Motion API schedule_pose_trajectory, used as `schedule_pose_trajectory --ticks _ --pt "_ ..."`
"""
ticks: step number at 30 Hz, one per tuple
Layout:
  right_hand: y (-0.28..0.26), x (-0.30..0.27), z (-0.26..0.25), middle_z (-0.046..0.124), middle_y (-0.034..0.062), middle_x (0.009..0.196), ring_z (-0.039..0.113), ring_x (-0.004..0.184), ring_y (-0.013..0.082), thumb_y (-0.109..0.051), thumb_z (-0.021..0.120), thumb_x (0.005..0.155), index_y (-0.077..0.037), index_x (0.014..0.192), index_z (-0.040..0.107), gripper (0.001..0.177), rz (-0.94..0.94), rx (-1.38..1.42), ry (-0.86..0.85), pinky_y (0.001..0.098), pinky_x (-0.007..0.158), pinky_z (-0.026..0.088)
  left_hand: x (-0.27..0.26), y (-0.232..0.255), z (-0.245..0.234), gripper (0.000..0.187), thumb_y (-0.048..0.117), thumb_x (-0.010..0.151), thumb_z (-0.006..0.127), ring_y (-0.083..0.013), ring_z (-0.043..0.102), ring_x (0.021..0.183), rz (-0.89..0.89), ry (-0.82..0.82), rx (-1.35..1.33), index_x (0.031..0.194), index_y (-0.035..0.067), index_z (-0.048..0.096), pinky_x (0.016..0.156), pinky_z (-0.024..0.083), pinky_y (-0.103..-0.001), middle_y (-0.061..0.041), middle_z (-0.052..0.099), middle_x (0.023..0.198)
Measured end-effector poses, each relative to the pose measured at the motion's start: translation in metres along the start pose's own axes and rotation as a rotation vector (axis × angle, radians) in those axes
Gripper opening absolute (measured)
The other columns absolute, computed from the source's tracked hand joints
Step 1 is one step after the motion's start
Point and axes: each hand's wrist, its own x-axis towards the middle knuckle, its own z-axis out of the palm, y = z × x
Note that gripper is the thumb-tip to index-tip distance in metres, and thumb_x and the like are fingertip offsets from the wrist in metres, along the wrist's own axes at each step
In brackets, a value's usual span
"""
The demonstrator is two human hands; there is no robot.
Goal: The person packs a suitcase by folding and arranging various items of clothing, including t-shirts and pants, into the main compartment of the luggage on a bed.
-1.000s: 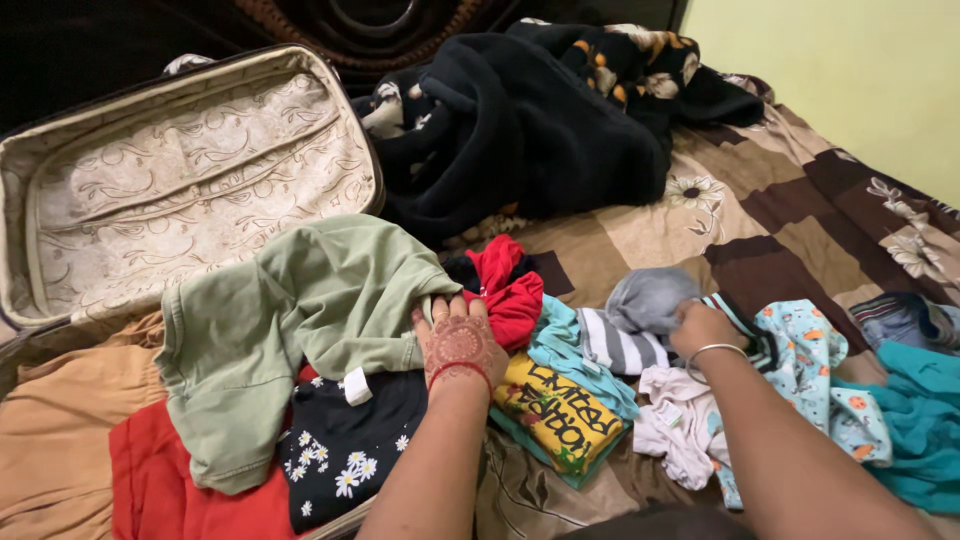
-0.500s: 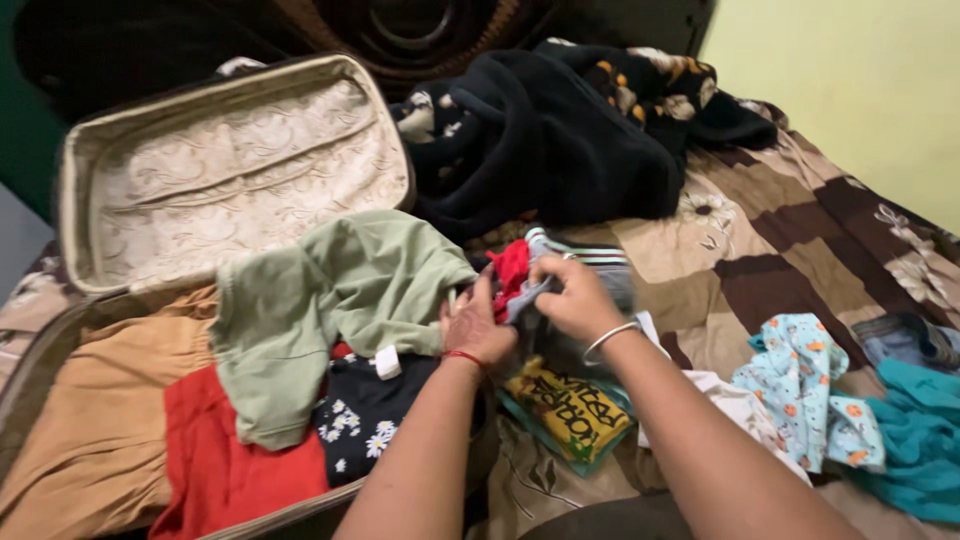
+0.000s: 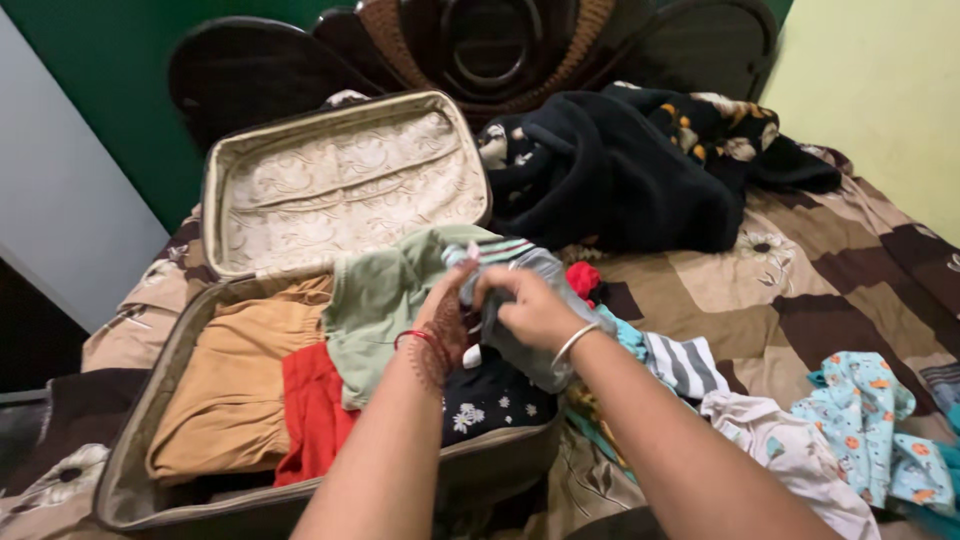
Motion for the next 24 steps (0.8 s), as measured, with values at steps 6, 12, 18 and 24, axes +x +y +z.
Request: schedule_pose_trajectory --ticks 6,12,18,24 --pt "0.011 -0.01 0.032 0.071 0.0095 0.116 0.069 0.112 0.0225 0.001 0.054 0.078 -0.007 0.115 0.068 0.04 0.137 0.211 0.286 0.0348 0.1 0.054 0.0 -0.001 -0.053 0.033 0.024 0.093 0.072 -0.0305 0.07 0.089 -0.017 0.214 -0.074 0.117 0.002 0.068 0.083 0.056 -0.047 -0.015 0.075 0.104" --pt "0.041 -0.039 0.02 0.065 0.0157 0.129 0.059 0.123 0.0373 -0.041 0.078 0.082 -0.013 0.118 0.07 0.046 0.389 -0.701 0.472 0.0451 0.103 0.044 -0.006 -0.005 -0.099 0.032 0.02 0.094 0.073 -0.0311 0.064 0.082 0.05 0.35 -0.35 0.118 0.0 0.068 0.076 0.05 -0.047 -0.015 0.075 0.102" --pt "0.064 -0.057 0.027 0.062 0.0277 0.121 0.061 0.11 0.0438 -0.056 0.09 0.074 -0.019 0.136 0.056 0.08 0.901 -0.708 0.439 0.0474 0.095 0.049 -0.012 -0.037 -0.124 0.034 0.022 0.095 0.068 -0.0296 0.069 0.094 -0.088 0.418 -0.353 0.123 0.005 0.062 0.084 0.058 -0.049 -0.012 0.071 0.109" --pt "0.042 -0.035 0.009 0.072 0.0195 0.09 0.07 0.088 0.0408 -0.02 0.082 0.078 -0.006 0.092 0.067 0.024 0.446 -0.64 0.805 0.0462 0.079 0.055 -0.021 -0.016 -0.111 0.034 0.021 0.093 0.069 -0.027 0.071 0.097 0.202 0.108 -0.383 0.123 0.005 0.065 0.085 0.059 -0.046 -0.011 0.073 0.11"
